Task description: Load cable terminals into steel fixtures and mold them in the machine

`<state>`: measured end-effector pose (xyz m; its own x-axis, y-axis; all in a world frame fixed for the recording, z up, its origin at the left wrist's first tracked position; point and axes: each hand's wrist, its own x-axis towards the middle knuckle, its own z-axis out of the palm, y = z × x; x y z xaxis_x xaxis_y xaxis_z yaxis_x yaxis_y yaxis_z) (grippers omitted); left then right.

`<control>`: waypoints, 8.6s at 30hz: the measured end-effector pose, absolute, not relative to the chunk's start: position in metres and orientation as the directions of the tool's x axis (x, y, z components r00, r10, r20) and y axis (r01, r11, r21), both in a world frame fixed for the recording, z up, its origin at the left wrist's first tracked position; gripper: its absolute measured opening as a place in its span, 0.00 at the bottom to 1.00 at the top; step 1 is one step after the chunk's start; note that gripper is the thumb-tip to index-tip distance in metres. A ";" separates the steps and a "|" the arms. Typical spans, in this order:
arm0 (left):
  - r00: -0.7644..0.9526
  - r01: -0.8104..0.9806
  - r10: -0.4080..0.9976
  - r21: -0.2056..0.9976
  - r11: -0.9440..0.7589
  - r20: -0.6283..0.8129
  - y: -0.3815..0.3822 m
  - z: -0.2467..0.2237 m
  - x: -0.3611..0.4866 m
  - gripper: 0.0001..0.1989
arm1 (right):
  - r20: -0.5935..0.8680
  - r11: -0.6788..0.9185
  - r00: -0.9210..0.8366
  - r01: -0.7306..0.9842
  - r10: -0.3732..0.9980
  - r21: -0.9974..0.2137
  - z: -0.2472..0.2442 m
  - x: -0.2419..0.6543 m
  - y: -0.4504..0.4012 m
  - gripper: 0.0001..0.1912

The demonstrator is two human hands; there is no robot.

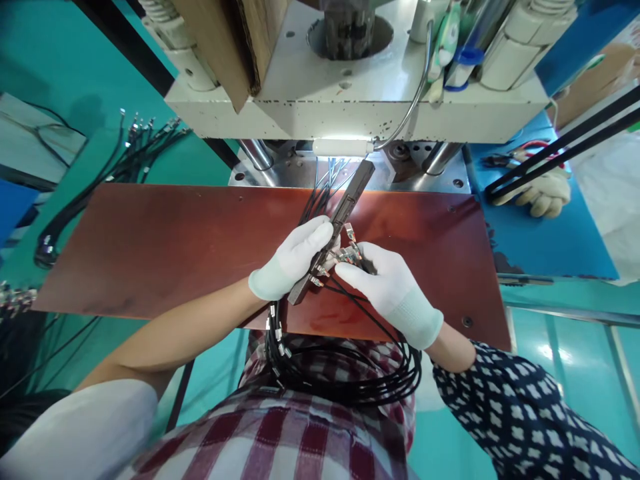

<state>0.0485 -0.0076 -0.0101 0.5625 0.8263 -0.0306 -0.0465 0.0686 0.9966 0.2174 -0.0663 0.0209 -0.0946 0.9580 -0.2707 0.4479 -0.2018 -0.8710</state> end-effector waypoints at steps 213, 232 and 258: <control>0.831 0.103 0.526 0.979 0.175 -0.181 0.005 -0.009 0.035 0.21 | -0.259 -0.277 0.158 0.107 0.953 -0.955 0.016 0.244 -0.061 0.10; 0.762 0.285 0.642 0.933 -0.217 -0.084 -0.003 -0.007 0.037 0.18 | -0.199 -0.240 0.185 0.238 0.962 -0.941 0.013 0.235 -0.062 0.08; 0.814 0.155 0.540 0.976 0.155 -0.215 0.003 -0.006 0.036 0.21 | -0.197 -0.237 0.190 0.224 0.962 -0.945 0.012 0.264 -0.078 0.16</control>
<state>0.0357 0.0034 -0.0055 0.8138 0.5397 -0.2155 0.1552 0.1554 0.9756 0.2637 -0.0779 0.0121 0.1897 0.9619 -0.1967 0.2242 -0.2375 -0.9452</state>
